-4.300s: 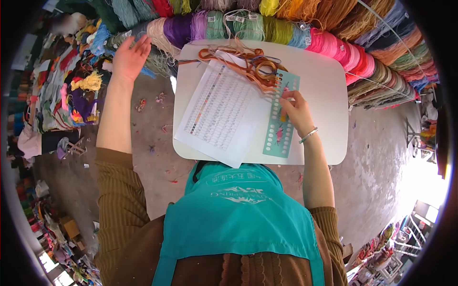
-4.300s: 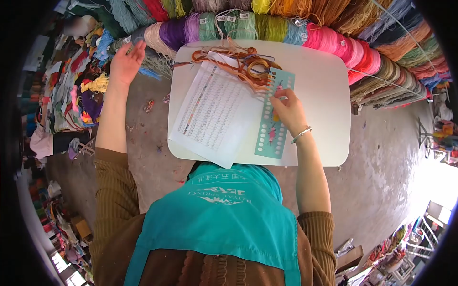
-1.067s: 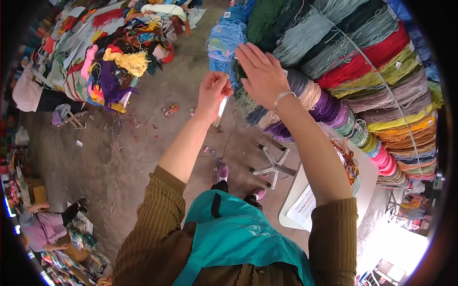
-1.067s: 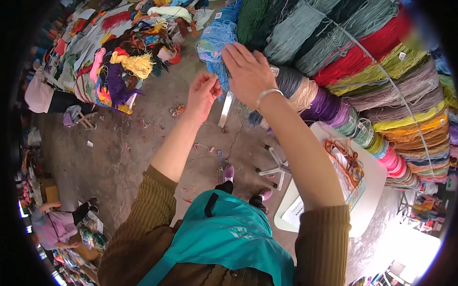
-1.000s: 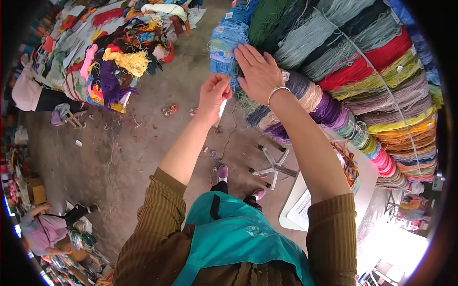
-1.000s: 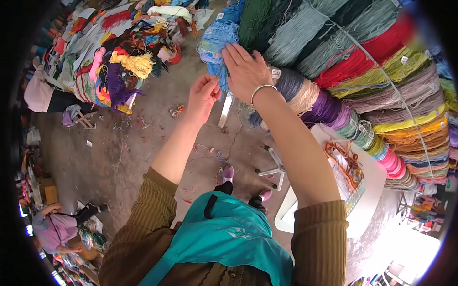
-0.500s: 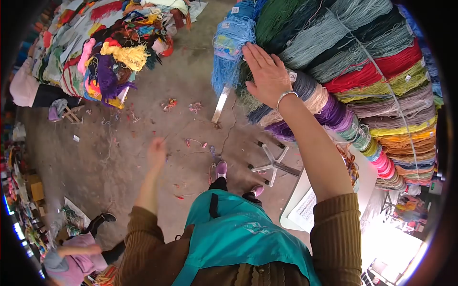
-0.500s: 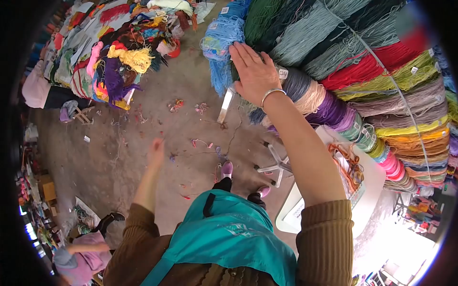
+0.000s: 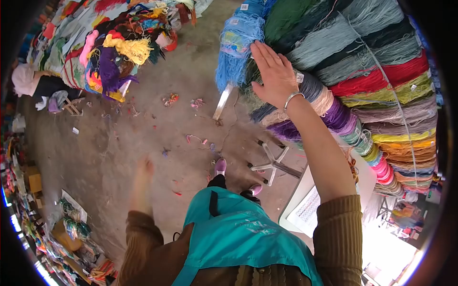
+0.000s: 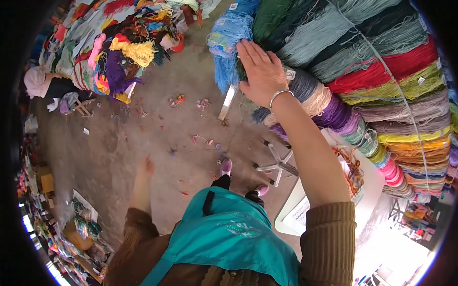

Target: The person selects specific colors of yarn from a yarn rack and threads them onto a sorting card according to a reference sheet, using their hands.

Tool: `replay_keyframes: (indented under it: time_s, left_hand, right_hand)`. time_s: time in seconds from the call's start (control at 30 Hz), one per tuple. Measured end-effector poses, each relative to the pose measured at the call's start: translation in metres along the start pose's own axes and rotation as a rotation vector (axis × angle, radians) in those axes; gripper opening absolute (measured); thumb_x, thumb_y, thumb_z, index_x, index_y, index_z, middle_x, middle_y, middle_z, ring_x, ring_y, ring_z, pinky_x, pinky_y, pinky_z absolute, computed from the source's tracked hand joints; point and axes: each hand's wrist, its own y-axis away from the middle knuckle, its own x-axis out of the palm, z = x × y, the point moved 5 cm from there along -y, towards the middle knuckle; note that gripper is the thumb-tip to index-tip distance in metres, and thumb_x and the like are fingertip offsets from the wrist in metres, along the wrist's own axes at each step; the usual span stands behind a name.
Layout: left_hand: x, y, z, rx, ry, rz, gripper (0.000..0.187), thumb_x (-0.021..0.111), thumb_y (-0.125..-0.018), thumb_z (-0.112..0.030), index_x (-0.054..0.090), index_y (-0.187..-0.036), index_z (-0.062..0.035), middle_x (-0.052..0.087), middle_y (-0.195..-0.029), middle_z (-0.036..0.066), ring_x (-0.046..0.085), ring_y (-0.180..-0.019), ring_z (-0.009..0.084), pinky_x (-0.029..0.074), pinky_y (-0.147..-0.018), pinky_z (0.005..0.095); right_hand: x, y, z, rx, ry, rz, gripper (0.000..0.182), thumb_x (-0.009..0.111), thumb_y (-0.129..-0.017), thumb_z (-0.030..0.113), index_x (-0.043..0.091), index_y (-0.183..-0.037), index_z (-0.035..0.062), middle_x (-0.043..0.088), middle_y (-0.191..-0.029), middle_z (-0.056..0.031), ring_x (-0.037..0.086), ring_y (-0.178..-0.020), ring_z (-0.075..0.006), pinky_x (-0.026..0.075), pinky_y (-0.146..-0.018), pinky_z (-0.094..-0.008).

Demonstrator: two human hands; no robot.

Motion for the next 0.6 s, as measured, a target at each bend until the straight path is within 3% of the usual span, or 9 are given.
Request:
replay_keyframes:
  time_s: [0.03,0.07,0.1,0.13,0.2,0.3,0.47,0.53,0.6]
  left_hand:
    - [0.08,0.016,-0.009,0.515,-0.458,0.428,0.035,0.061,-0.098,-0.027,0.062,-0.126,-0.0068,0.051,-0.083,-0.004,0.048,-0.073,0.0075,0.041,-0.06,0.0239]
    - [0.173,0.064,-0.012,-0.04,0.06,0.541,0.023,0.066,-0.095,-0.02,0.066,-0.114,-0.0068,0.043,-0.073,-0.006,0.042,-0.064,0.0052,0.034,-0.055,0.0229]
    - [0.243,0.093,-0.027,0.123,-0.137,0.647,0.028,0.068,-0.094,-0.015,0.065,-0.119,-0.0053,0.046,-0.075,-0.005,0.041,-0.062,0.0055,0.034,-0.054,0.022]
    - [0.304,0.133,-0.035,0.096,-0.102,0.592,0.024,0.069,-0.093,-0.014,0.068,-0.114,-0.0039,0.047,-0.074,-0.005,0.038,-0.059,0.0045,0.031,-0.053,0.0208]
    - [0.386,0.193,-0.054,0.333,-0.201,0.758,0.02,0.071,-0.09,-0.008,0.07,-0.109,-0.0042,0.047,-0.071,-0.007,0.037,-0.06,0.0022,0.03,-0.052,0.0215]
    - [0.446,0.234,-0.059,0.666,-0.241,0.837,0.02,0.072,-0.086,-0.002,0.07,-0.106,-0.0039,0.043,-0.068,-0.009,0.037,-0.062,0.0013,0.03,-0.053,0.022]
    - [0.479,0.25,-0.051,0.857,-0.242,0.728,0.014,0.073,-0.085,-0.003,0.066,-0.098,-0.0033,0.038,-0.067,-0.008,0.033,-0.061,0.0043,0.029,-0.054,0.024]
    - [0.486,0.247,-0.05,0.941,-0.298,0.646,0.017,0.072,-0.088,0.0,0.065,-0.103,-0.0009,0.041,-0.071,-0.01,0.036,-0.065,0.0006,0.03,-0.056,0.0188]
    - [0.487,0.239,-0.046,0.919,-0.216,0.641,0.013,0.072,-0.088,-0.003,0.066,-0.099,-0.0022,0.045,-0.069,-0.007,0.038,-0.063,0.0031,0.032,-0.056,0.0212]
  right_hand:
    - [0.0,-0.001,0.0,-0.002,-0.002,0.004,0.089,0.067,-0.083,0.031,0.021,-0.156,0.0094,0.026,-0.162,-0.0073,0.028,-0.147,-0.0222,0.026,-0.118,-0.0463]
    - [0.0,-0.002,0.0,-0.009,0.0,0.007,0.089,0.067,-0.083,0.031,0.021,-0.156,0.0094,0.026,-0.162,-0.0073,0.028,-0.147,-0.0222,0.026,-0.118,-0.0463]
    - [-0.001,-0.002,0.001,-0.006,0.002,0.006,0.089,0.067,-0.083,0.031,0.021,-0.156,0.0095,0.026,-0.162,-0.0073,0.028,-0.147,-0.0224,0.026,-0.118,-0.0463]
    - [-0.002,-0.001,0.001,-0.003,0.004,0.005,0.089,0.067,-0.083,0.03,0.021,-0.156,0.0096,0.026,-0.162,-0.0073,0.028,-0.147,-0.0226,0.026,-0.118,-0.0463]
    - [-0.003,-0.001,0.001,-0.008,-0.001,0.009,0.089,0.067,-0.083,0.029,0.021,-0.156,0.0098,0.026,-0.162,-0.0072,0.028,-0.147,-0.0225,0.026,-0.118,-0.0463]
    - [-0.003,-0.002,0.001,-0.002,-0.008,0.012,0.089,0.067,-0.083,0.028,0.021,-0.156,0.01,0.027,-0.161,-0.0072,0.028,-0.147,-0.0226,0.027,-0.118,-0.0465]
    - [-0.004,-0.002,0.002,0.015,-0.015,0.009,0.09,0.068,-0.082,0.027,0.021,-0.156,0.01,0.028,-0.161,-0.0072,0.029,-0.147,-0.0231,0.027,-0.118,-0.0467]
    - [-0.004,-0.002,0.001,0.014,-0.011,0.006,0.091,0.069,-0.081,0.027,0.021,-0.156,0.01,0.028,-0.161,-0.0071,0.03,-0.146,-0.0235,0.027,-0.117,-0.0466]
    - [-0.003,-0.002,0.001,0.01,-0.009,0.001,0.091,0.069,-0.081,0.027,0.021,-0.156,0.0099,0.029,-0.161,-0.007,0.03,-0.146,-0.0235,0.027,-0.117,-0.0466]
